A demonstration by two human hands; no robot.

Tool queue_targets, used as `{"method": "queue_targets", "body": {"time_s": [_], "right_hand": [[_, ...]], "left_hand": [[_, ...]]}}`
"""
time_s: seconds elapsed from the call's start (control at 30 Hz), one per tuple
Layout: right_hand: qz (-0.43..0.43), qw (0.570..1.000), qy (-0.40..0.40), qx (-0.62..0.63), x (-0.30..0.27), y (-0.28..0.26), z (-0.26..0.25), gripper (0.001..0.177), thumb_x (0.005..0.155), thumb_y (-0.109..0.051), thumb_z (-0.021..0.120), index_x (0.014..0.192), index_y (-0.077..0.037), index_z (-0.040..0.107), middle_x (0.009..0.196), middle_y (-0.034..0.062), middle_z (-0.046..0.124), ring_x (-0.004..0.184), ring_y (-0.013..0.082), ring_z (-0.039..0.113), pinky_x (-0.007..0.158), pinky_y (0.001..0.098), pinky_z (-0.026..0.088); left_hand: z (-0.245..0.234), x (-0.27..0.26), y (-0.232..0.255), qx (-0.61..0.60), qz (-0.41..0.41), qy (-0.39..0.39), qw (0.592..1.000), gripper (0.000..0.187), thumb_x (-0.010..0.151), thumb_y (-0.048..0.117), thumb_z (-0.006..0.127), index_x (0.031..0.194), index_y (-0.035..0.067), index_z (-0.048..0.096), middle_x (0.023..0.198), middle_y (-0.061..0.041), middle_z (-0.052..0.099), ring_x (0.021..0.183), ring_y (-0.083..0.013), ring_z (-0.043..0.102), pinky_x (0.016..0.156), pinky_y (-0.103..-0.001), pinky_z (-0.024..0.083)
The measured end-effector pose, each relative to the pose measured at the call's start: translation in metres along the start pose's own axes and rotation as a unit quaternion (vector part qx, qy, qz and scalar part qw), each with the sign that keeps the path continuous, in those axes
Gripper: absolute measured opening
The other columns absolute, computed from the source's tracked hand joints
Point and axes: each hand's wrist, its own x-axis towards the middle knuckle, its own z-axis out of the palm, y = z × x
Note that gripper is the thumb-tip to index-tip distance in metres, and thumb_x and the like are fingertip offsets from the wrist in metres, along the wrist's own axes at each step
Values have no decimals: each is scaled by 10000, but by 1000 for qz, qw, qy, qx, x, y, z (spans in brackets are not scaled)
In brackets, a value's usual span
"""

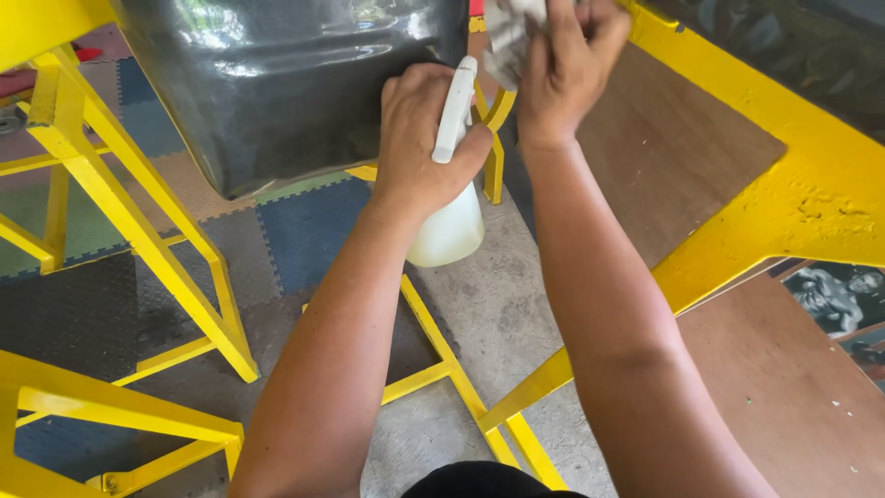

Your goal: Wiping down and sanitizing gym weight machines using a spray bottle and a cloth.

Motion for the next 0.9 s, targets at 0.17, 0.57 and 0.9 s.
{"method": "queue_targets", "body": {"time_s": [0.17, 0.57, 0.9], "right_hand": [[-61, 993, -81, -59, 15, -11, 51, 232, 836, -26, 692, 1052, -106, 723, 1073, 119, 664, 1044, 366, 632, 839, 462, 554], [-124, 961, -152, -193, 22, 14, -39, 148, 885, -163, 754, 1019, -117, 709, 972, 98, 692, 844, 342, 690, 651, 456, 557], [-60, 996, -57, 13, -2, -36, -112, 336, 854, 51, 648, 1184, -7, 675, 1042, 239, 558, 943, 407, 615, 813, 484, 554]], "left_hand": [[-3, 3, -4, -22, -7, -12, 1000, 260, 775, 155, 719, 1011, 48, 692, 1135, -134, 656, 1098, -328, 575, 1000, -439, 446], [1, -3, 9, 15, -27, -22, 999, 274, 755, 160, 718, 1004, 48, 699, 1155, -157, 633, 1111, -353, 550, 981, -441, 456], [36, -31, 38, -119, -45, -66, 990, 357, 818, 206, 702, 1146, 71, 664, 1233, -146, 637, 1199, -356, 586, 1065, -470, 473]]}}
